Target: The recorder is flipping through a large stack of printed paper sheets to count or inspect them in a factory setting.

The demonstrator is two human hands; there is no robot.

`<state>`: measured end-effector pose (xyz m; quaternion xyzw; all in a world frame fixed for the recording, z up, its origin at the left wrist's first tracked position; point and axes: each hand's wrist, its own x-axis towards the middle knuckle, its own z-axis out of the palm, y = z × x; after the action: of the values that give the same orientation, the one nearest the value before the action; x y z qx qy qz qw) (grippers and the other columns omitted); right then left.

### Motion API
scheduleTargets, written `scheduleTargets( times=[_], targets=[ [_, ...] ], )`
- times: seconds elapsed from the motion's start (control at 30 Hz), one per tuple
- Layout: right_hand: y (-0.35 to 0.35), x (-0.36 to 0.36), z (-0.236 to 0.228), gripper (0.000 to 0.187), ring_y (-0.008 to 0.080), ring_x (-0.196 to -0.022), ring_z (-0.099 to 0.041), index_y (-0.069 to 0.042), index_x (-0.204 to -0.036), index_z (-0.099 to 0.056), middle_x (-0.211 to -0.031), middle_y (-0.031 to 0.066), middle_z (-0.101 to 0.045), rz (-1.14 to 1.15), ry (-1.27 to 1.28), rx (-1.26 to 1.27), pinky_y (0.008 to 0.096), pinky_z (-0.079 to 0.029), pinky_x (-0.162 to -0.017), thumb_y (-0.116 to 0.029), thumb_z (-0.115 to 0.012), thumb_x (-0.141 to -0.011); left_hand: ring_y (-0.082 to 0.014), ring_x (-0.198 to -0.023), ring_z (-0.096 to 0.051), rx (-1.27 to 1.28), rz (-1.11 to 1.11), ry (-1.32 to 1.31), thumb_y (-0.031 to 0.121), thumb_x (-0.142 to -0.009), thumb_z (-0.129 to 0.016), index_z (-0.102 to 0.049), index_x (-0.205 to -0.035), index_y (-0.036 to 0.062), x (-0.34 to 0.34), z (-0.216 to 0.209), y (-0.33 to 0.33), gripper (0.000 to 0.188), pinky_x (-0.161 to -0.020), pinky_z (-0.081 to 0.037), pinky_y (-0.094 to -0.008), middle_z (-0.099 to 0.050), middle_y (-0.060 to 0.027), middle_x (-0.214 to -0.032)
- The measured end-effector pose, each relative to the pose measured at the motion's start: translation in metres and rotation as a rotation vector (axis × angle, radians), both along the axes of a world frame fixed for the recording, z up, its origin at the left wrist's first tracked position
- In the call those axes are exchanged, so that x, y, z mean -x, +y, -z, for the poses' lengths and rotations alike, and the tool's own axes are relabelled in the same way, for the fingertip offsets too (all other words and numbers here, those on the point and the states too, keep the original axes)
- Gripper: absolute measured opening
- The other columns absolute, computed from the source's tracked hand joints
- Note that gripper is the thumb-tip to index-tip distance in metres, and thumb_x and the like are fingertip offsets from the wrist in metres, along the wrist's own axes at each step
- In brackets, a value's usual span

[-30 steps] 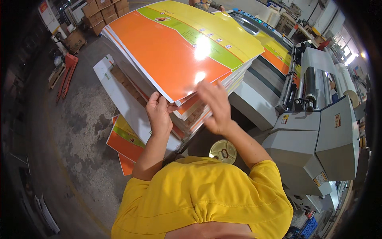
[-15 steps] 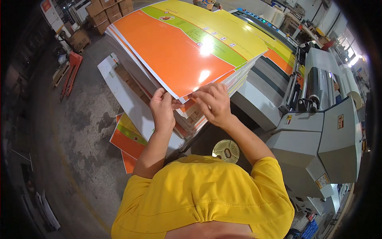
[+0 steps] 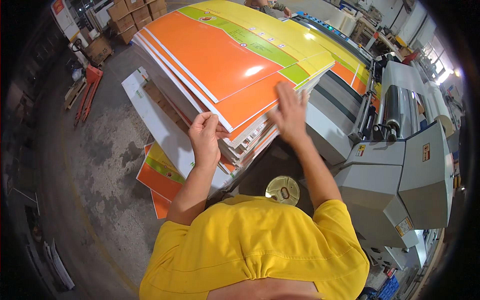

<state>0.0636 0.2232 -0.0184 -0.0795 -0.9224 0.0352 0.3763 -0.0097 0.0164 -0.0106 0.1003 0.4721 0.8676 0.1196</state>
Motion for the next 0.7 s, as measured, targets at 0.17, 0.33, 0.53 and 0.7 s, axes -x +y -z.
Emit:
scheduleTargets(
  times=[0.17, 0.33, 0.53, 0.7],
  targets=[
    [-0.087, -0.030, -0.001, 0.080, 0.0265, -0.123, -0.047, -0.004, -0.123, -0.053, -0.126, 0.0143, -0.053, -0.755, 0.000, 0.121, 0.0543, -0.016, -0.108, -0.069, -0.024, -0.086, -0.0113, -0.053, -0.057, 0.017, -0.002, -0.016, 0.009, -0.088, -0.055, -0.056, -0.088, 0.0017, 0.006, 0.005, -0.004, 0.007, -0.047, -0.052, -0.0247, -0.058, -0.0034, -0.068],
    [-0.061, -0.034, -0.021, 0.057, 0.0304, -0.114, -0.053, -0.003, -0.115, -0.056, -0.118, 0.0145, -0.058, -0.580, 0.299, 0.227, 0.0546, -0.025, -0.104, -0.050, -0.035, -0.092, -0.0118, -0.055, -0.059, 0.028, 0.038, 0.018, 0.010, -0.089, -0.055, -0.055, -0.091, 0.0017, 0.004, -0.004, -0.009, 0.009, -0.048, -0.052, -0.0245, -0.059, -0.0042, -0.070],
    [-0.052, -0.018, -0.013, 0.046, 0.0275, -0.115, -0.052, -0.005, -0.116, -0.055, -0.120, 0.0132, -0.057, -0.404, 0.049, 0.007, 0.0549, -0.023, -0.105, -0.038, -0.053, -0.085, -0.0113, -0.056, -0.059, 0.001, 0.059, 0.017, 0.010, -0.089, -0.055, -0.055, -0.091, 0.0026, 0.004, 0.002, -0.004, 0.008, -0.050, -0.053, -0.0251, -0.058, -0.0026, -0.072],
    [-0.049, -0.020, -0.037, 0.043, 0.0279, -0.114, -0.053, -0.005, -0.114, -0.057, -0.119, 0.0120, -0.058, -0.589, 0.215, 0.167, 0.0514, -0.019, -0.108, -0.037, -0.053, -0.085, -0.0114, -0.056, -0.058, -0.032, 0.036, 0.014, 0.009, -0.089, -0.054, -0.055, -0.091, -0.0012, 0.000, 0.000, -0.007, 0.010, -0.049, -0.053, -0.0255, -0.058, -0.0050, -0.075]
  ],
)
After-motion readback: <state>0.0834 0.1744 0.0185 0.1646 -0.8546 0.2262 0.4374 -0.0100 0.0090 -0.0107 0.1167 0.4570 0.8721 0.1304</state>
